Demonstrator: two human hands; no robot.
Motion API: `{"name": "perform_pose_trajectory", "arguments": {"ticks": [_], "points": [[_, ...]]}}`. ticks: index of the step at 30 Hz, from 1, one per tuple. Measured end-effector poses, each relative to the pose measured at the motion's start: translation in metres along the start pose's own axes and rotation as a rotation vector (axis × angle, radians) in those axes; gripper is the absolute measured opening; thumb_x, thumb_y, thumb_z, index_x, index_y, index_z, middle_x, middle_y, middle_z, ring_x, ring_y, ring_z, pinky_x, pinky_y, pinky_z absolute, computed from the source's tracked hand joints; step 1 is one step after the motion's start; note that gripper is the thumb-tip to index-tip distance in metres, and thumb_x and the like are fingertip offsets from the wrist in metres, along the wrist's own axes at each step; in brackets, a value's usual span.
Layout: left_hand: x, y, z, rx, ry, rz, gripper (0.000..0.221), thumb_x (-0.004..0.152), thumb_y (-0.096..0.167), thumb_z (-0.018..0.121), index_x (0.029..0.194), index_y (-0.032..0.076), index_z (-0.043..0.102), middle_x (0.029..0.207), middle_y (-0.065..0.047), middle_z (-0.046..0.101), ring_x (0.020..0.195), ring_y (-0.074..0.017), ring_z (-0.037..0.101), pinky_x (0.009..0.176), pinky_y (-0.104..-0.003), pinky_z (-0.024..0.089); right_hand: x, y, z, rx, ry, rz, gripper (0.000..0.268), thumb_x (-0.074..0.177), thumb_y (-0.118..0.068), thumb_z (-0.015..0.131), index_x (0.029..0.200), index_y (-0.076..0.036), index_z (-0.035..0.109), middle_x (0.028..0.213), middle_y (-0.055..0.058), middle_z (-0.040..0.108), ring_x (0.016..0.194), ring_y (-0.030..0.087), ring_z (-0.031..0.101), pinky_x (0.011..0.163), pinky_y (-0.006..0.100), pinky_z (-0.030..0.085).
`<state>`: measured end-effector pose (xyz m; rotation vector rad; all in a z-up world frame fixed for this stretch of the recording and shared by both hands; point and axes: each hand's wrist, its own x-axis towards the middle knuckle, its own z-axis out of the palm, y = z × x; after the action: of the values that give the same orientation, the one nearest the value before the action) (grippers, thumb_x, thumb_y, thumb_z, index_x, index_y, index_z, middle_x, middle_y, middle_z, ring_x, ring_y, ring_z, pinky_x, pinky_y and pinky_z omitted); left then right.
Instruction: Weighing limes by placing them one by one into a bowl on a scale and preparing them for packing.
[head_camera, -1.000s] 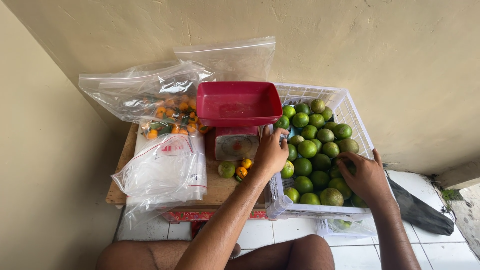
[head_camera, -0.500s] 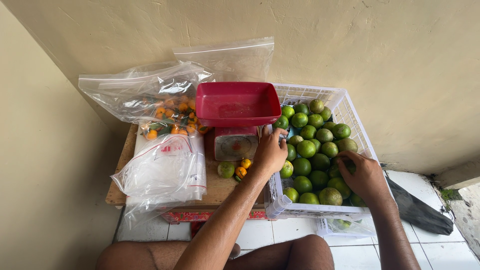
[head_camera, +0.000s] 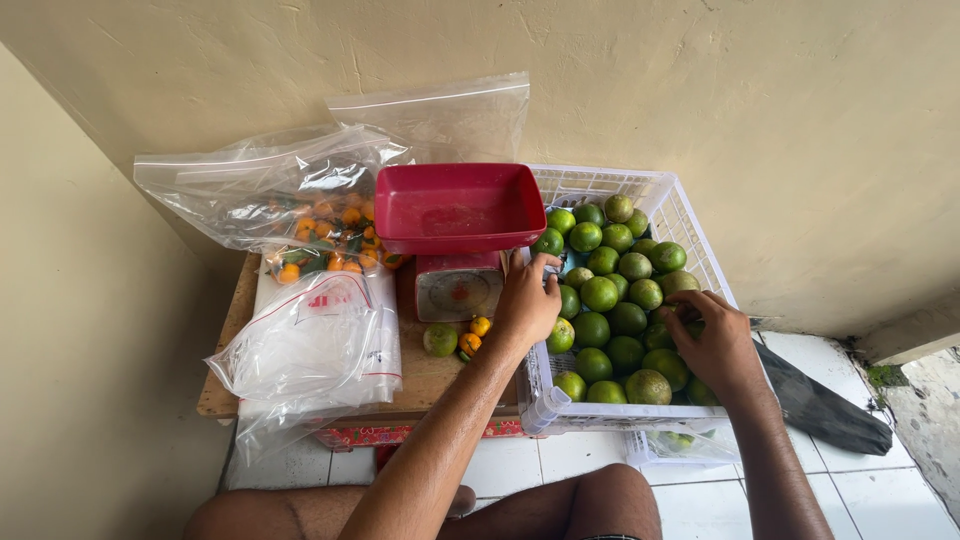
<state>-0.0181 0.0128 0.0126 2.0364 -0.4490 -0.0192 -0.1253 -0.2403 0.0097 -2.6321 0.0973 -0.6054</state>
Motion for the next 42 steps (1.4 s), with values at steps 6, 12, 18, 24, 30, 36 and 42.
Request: {"name": "perform_pose_trajectory", "arguments": {"ticks": [6,12,18,24,30,36,42], "points": [[0.0,-0.004,0.003,-0.009,0.034,0.031,0.034,0.1,0.009,0.051,0.133,0.009,0.057,0.125,-0.022,0.052,0.125,-0.0426,0.058,0.103,-0.049,0.051,0.002,-0.006,-0.003,-0.027,-0.043,-0.019,0.018,0.093,-0.02,0.073,0.106,-0.008,0.076,0.087,0.015,0.074,0.086,0.035,0.077,0.082,0.049,0.06],[0.004,-0.02,0.019,-0.047,0.073,0.063,0.037,0.101,0.004,0.044,0.137,0.008,0.051,0.128,-0.024,0.054,0.129,-0.0434,0.054,0.106,-0.051,0.048,-0.001,-0.005,-0.003,-0.003,-0.042,-0.014,0.019,0.091,-0.019,0.073,0.107,-0.008,0.076,0.087,0.014,0.073,0.085,0.034,0.077,0.081,0.047,0.06],[0.006,-0.027,0.028,-0.136,0.133,0.069,0.047,0.102,0.001,0.038,0.149,0.0,0.035,0.144,-0.032,0.044,0.14,-0.0475,0.044,0.115,-0.055,0.039,-0.001,0.003,-0.001,0.124,0.033,-0.003,0.035,0.081,-0.022,0.084,0.112,-0.008,0.076,0.094,0.015,0.069,0.089,0.033,0.075,0.085,0.048,0.057],[0.014,-0.037,0.035,-0.189,0.156,0.034,0.059,0.104,0.005,0.036,0.159,-0.006,0.019,0.16,-0.035,0.031,0.15,-0.0457,0.032,0.123,-0.054,0.029,0.016,-0.012,-0.012,0.283,-0.097,0.17,0.077,0.065,-0.015,0.091,0.138,-0.021,0.066,0.117,0.018,0.059,0.121,0.039,0.065,0.107,0.056,0.044],[0.013,-0.041,0.036,-0.219,0.133,0.0,0.06,0.105,0.007,0.035,0.161,-0.005,0.016,0.163,-0.032,0.027,0.153,-0.044,0.027,0.125,-0.053,0.025,0.054,-0.037,0.014,0.435,-0.116,0.199,0.053,0.076,-0.02,0.088,0.126,-0.012,0.07,0.117,0.022,0.064,0.121,0.04,0.065,0.105,0.055,0.045],[0.007,-0.024,0.021,-0.244,0.107,-0.034,0.061,0.106,0.011,0.033,0.163,-0.002,0.014,0.167,-0.028,0.022,0.155,-0.0408,0.022,0.126,-0.051,0.023,0.107,-0.029,0.073,0.412,-0.096,0.126,0.04,0.083,-0.02,0.087,0.118,-0.01,0.07,0.12,0.02,0.066,0.125,0.038,0.064,0.109,0.057,0.049],[0.004,-0.016,0.015,-0.25,0.093,-0.054,0.06,0.107,0.012,0.033,0.162,-0.003,0.015,0.166,-0.029,0.023,0.155,-0.0415,0.023,0.126,-0.051,0.023,0.101,-0.051,0.061,0.447,-0.179,0.049,0.026,0.095,-0.007,0.073,0.121,-0.006,0.067,0.124,0.023,0.059,0.132,0.046,0.056,0.11,0.065,0.045]]}}
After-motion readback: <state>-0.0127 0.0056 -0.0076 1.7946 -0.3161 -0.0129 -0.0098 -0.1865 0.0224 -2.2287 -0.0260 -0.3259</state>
